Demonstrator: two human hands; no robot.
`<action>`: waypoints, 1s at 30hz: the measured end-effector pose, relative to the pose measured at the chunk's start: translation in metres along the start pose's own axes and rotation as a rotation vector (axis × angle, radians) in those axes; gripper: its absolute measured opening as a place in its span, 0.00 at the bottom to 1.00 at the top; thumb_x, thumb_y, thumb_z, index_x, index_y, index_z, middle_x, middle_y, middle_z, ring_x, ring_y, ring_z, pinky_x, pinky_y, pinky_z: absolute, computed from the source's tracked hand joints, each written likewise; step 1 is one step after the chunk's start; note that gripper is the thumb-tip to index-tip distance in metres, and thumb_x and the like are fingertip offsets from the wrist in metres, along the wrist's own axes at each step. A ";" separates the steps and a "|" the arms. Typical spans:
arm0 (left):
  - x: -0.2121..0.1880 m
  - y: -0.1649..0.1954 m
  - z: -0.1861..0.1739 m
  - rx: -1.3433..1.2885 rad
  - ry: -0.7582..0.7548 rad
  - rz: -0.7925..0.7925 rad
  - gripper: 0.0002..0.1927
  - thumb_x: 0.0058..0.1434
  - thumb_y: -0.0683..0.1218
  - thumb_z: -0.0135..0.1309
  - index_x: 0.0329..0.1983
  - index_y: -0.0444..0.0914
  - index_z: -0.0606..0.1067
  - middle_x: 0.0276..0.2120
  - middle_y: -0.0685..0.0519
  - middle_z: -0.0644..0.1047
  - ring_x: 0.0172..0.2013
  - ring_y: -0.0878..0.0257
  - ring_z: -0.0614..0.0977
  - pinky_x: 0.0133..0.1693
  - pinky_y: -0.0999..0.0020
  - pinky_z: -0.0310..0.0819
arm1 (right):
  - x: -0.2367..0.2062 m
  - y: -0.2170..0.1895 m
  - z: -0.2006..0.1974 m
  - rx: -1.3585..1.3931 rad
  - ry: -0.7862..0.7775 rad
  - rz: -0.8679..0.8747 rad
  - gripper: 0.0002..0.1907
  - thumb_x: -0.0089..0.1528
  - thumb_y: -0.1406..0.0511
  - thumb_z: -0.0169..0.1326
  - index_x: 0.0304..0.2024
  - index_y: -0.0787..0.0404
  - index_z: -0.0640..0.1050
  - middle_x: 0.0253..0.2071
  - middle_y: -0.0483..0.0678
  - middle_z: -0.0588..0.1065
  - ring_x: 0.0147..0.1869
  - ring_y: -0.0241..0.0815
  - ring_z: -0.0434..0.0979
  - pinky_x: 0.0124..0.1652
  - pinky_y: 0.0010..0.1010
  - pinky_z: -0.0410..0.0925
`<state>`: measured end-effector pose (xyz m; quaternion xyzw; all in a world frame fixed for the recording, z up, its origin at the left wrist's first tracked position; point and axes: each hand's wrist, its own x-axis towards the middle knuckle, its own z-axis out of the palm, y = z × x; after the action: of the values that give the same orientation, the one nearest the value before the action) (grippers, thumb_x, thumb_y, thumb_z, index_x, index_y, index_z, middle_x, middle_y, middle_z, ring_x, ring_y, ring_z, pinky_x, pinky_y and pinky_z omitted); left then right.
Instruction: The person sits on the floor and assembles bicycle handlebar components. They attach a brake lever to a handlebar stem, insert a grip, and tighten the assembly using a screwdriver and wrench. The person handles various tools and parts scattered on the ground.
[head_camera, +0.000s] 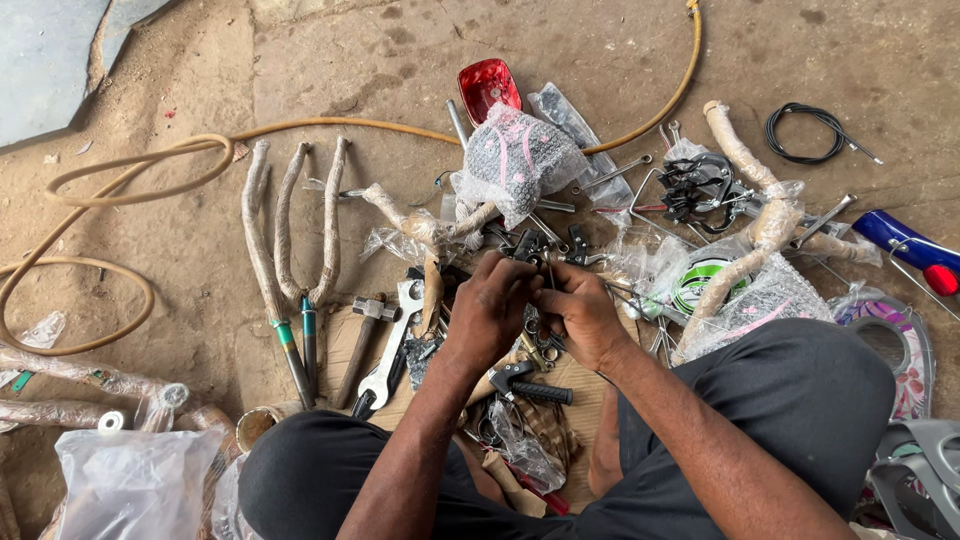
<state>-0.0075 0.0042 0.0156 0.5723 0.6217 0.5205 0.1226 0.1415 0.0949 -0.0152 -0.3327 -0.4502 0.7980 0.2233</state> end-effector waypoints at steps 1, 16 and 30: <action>0.000 0.001 0.002 0.004 -0.002 0.002 0.07 0.66 0.41 0.60 0.45 0.38 0.76 0.36 0.49 0.76 0.31 0.53 0.83 0.29 0.59 0.75 | 0.000 0.001 0.000 0.016 -0.002 -0.005 0.06 0.61 0.71 0.57 0.41 0.61 0.77 0.30 0.41 0.74 0.25 0.30 0.68 0.24 0.25 0.65; 0.000 -0.001 -0.008 -0.008 -0.031 0.080 0.12 0.67 0.36 0.54 0.53 0.39 0.73 0.40 0.48 0.75 0.36 0.52 0.83 0.33 0.59 0.77 | 0.000 -0.017 -0.002 -0.086 -0.096 -0.010 0.09 0.66 0.64 0.52 0.44 0.62 0.79 0.26 0.42 0.72 0.22 0.31 0.69 0.22 0.25 0.65; 0.004 0.004 -0.007 -0.007 0.048 0.060 0.09 0.64 0.39 0.59 0.46 0.37 0.73 0.37 0.47 0.76 0.32 0.48 0.82 0.30 0.57 0.74 | 0.009 -0.010 -0.007 -0.356 -0.035 -0.075 0.09 0.64 0.64 0.60 0.42 0.63 0.80 0.29 0.41 0.75 0.28 0.29 0.72 0.27 0.23 0.66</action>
<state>-0.0117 0.0032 0.0234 0.5777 0.6052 0.5396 0.0939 0.1413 0.1096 -0.0123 -0.3359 -0.6004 0.7024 0.1827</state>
